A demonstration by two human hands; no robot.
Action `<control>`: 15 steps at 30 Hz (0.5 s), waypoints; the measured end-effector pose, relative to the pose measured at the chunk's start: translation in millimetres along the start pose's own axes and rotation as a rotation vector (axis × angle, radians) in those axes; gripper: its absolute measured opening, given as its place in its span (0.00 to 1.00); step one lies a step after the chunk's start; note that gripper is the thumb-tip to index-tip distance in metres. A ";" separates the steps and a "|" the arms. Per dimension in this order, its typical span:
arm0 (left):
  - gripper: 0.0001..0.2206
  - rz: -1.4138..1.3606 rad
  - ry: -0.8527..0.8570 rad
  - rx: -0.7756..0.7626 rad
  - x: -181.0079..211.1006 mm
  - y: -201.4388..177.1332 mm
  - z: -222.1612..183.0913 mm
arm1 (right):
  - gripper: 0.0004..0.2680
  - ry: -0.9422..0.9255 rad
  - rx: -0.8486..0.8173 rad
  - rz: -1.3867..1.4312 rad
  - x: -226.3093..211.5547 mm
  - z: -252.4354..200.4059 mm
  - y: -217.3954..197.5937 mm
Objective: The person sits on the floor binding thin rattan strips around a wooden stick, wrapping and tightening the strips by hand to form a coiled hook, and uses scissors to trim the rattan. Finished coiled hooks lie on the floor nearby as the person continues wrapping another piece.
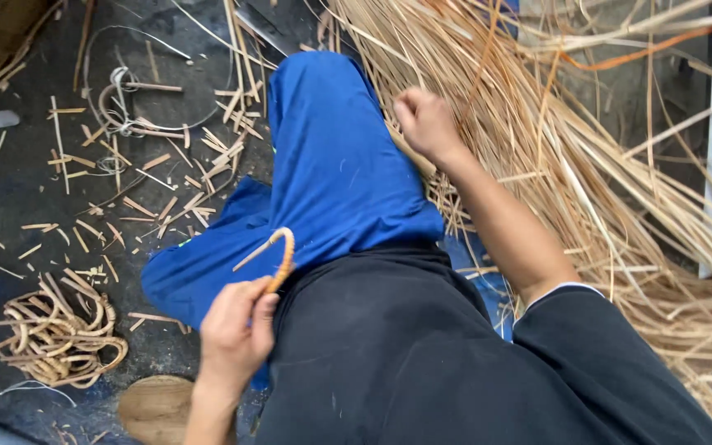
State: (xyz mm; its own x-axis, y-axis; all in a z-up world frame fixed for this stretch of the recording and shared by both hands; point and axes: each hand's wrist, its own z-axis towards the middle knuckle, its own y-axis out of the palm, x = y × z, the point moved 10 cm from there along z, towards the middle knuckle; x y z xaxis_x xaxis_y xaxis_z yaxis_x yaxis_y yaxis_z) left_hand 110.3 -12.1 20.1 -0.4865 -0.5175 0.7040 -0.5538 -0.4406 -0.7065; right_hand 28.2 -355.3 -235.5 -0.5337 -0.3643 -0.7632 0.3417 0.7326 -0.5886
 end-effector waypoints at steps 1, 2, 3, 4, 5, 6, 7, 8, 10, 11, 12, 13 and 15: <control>0.06 0.004 -0.004 0.012 -4.2 4.9 0.0 | 0.06 -0.012 -0.005 0.001 13.4 7.6 9.6; 0.05 0.054 -0.012 0.031 -7.6 6.8 -4.3 | 0.06 -0.056 -0.050 -0.068 23.1 10.5 27.3; 0.03 0.104 -0.021 0.050 -11.0 8.7 -8.8 | 0.07 -0.100 -0.095 -0.136 32.9 12.8 45.5; 0.03 0.110 -0.030 0.059 -20.0 9.0 -13.2 | 0.07 -0.111 -0.104 -0.133 44.2 18.4 56.5; 0.02 0.136 -0.073 0.100 -31.6 5.7 -18.2 | 0.08 -0.150 -0.166 -0.247 53.9 22.9 73.4; 0.03 0.158 -0.114 0.143 -42.5 3.6 -22.9 | 0.09 -0.192 -0.225 -0.365 64.6 28.4 88.2; 0.03 0.162 -0.122 0.155 -46.1 0.7 -22.9 | 0.09 -0.206 -0.231 -0.366 82.0 31.1 97.6; 0.04 0.080 -0.232 0.209 -58.6 -5.4 -28.4 | 0.10 -0.204 -0.268 -0.389 101.7 32.4 110.4; 0.05 0.008 -0.362 0.289 -72.1 -14.8 -31.6 | 0.11 -0.232 -0.323 -0.408 217.9 9.0 118.8; 0.07 -0.233 -0.447 0.313 -83.1 -13.6 -30.6 | 0.12 -0.330 -0.240 -0.369 272.9 19.6 126.2; 0.09 -0.467 -0.539 0.351 -91.1 -13.6 -38.7 | 0.14 -0.436 -0.176 -0.313 291.8 58.0 179.9; 0.09 -0.446 -0.572 0.395 -89.5 -18.5 -37.3 | 0.14 -0.473 -0.216 -0.293 263.0 10.7 128.4; 0.13 -0.742 -0.529 0.280 -79.6 -9.3 -23.6 | 0.15 -0.056 -0.279 0.066 151.8 42.0 90.1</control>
